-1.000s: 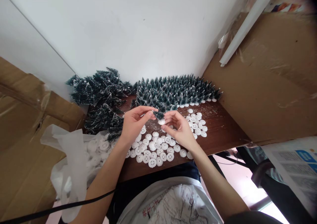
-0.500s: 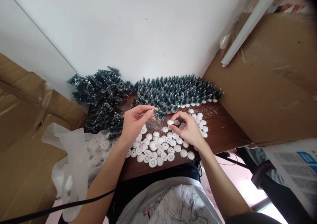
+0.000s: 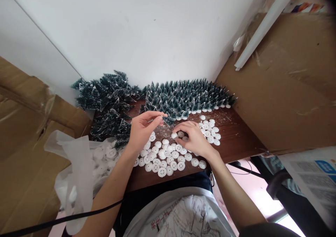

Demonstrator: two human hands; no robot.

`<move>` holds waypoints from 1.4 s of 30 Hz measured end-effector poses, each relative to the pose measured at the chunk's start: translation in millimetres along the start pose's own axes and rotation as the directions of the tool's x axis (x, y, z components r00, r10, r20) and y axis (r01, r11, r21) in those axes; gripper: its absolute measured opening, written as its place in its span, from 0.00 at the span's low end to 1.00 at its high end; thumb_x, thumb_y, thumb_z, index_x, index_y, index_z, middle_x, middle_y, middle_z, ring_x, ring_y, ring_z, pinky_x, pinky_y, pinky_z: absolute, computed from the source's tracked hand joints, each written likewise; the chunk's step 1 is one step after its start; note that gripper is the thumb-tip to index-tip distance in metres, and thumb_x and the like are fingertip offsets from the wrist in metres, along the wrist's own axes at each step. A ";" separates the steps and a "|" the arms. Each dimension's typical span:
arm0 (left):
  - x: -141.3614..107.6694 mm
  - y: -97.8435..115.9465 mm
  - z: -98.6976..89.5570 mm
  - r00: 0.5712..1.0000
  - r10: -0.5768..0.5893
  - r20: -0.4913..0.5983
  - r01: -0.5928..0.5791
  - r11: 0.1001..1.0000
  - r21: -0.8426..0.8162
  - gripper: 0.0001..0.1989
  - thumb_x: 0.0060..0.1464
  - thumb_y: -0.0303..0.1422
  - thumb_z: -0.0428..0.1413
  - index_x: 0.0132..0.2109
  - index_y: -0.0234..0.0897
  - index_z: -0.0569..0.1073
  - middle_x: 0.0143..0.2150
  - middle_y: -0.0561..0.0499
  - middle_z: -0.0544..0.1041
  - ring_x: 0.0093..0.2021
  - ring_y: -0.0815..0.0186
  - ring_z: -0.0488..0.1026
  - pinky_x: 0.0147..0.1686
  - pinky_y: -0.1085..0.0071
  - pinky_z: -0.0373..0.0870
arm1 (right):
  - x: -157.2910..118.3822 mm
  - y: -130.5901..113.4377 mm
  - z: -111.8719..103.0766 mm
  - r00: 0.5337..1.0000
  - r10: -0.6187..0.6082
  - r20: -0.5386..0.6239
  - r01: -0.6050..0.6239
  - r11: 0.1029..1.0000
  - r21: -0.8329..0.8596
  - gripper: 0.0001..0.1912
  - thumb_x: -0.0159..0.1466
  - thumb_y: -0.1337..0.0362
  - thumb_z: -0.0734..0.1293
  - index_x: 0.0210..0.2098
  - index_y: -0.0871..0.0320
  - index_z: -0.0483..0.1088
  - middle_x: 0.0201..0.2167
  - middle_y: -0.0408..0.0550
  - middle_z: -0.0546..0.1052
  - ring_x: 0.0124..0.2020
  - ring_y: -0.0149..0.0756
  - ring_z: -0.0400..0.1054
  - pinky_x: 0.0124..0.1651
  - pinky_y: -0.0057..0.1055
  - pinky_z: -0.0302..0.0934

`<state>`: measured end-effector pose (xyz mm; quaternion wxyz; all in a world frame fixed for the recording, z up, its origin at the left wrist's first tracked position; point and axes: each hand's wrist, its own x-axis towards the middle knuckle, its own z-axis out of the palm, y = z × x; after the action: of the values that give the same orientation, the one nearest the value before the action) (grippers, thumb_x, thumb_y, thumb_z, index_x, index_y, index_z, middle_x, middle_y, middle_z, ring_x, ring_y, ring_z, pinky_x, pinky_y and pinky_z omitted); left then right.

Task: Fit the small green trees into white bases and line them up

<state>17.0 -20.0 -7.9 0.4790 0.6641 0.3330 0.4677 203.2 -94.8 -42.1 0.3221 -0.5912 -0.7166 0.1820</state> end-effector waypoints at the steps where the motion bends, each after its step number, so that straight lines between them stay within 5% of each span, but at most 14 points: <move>1: 0.0 0.1 0.0 1.000 -0.001 0.001 0.001 1.000 0.000 0.05 0.55 0.33 0.60 0.38 0.40 0.80 0.40 0.49 0.82 0.31 0.69 0.76 0.37 0.69 0.77 | 0.6 -0.4 -0.3 1.000 0.001 0.002 -0.001 1.000 0.003 0.09 0.58 0.69 0.70 0.38 0.51 0.73 0.39 0.43 0.78 0.45 0.43 0.69 0.57 0.47 0.51; 11: 0.0 0.1 -0.1 1.000 -0.011 -0.006 0.011 1.000 -0.011 0.06 0.55 0.34 0.61 0.38 0.39 0.80 0.40 0.49 0.82 0.31 0.69 0.75 0.38 0.70 0.77 | 7.8 -7.5 5.3 1.000 -0.003 0.026 0.006 0.993 -0.117 0.04 0.60 0.70 0.69 0.33 0.55 0.70 0.31 0.44 0.75 0.40 0.43 0.67 0.47 0.41 0.54; 21: -0.1 -0.2 -0.4 1.000 0.004 -0.004 -0.004 1.000 0.000 0.05 0.55 0.33 0.60 0.38 0.41 0.81 0.40 0.49 0.82 0.33 0.68 0.76 0.38 0.69 0.77 | -1.5 1.3 -0.8 0.999 -0.020 -0.038 0.022 0.998 0.050 0.06 0.62 0.70 0.68 0.36 0.54 0.68 0.34 0.46 0.75 0.38 0.40 0.67 0.42 0.36 0.58; 29: 0.2 0.0 0.1 1.000 -0.001 -0.017 0.001 1.000 0.007 0.05 0.55 0.33 0.61 0.38 0.40 0.81 0.40 0.49 0.82 0.33 0.68 0.76 0.38 0.69 0.78 | -1.7 -0.2 -1.6 0.994 -0.078 -0.075 0.080 0.996 0.029 0.06 0.63 0.68 0.68 0.38 0.53 0.67 0.37 0.45 0.76 0.40 0.41 0.68 0.45 0.37 0.58; 34: -0.1 1.7 1.0 1.000 -0.007 -0.016 0.007 1.000 0.000 0.05 0.54 0.33 0.61 0.38 0.40 0.81 0.40 0.50 0.82 0.34 0.68 0.76 0.37 0.70 0.77 | -1.4 0.9 -0.8 0.998 -0.065 -0.004 0.065 0.997 -0.034 0.07 0.62 0.68 0.69 0.37 0.54 0.67 0.30 0.43 0.74 0.38 0.41 0.67 0.44 0.38 0.56; 42: -0.4 -3.7 2.8 0.998 0.066 0.020 -0.068 0.987 0.143 0.05 0.56 0.33 0.60 0.38 0.40 0.80 0.39 0.49 0.82 0.38 0.65 0.78 0.41 0.68 0.76 | -3.7 -4.8 -3.8 0.992 -0.039 -0.117 0.052 0.993 0.104 0.08 0.62 0.66 0.68 0.39 0.52 0.64 0.38 0.45 0.75 0.40 0.40 0.69 0.45 0.39 0.59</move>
<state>19.5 -20.1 -11.8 0.4163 0.7114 0.3397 0.4531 202.6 -100.0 -37.2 0.3980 -0.5661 -0.6995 0.1783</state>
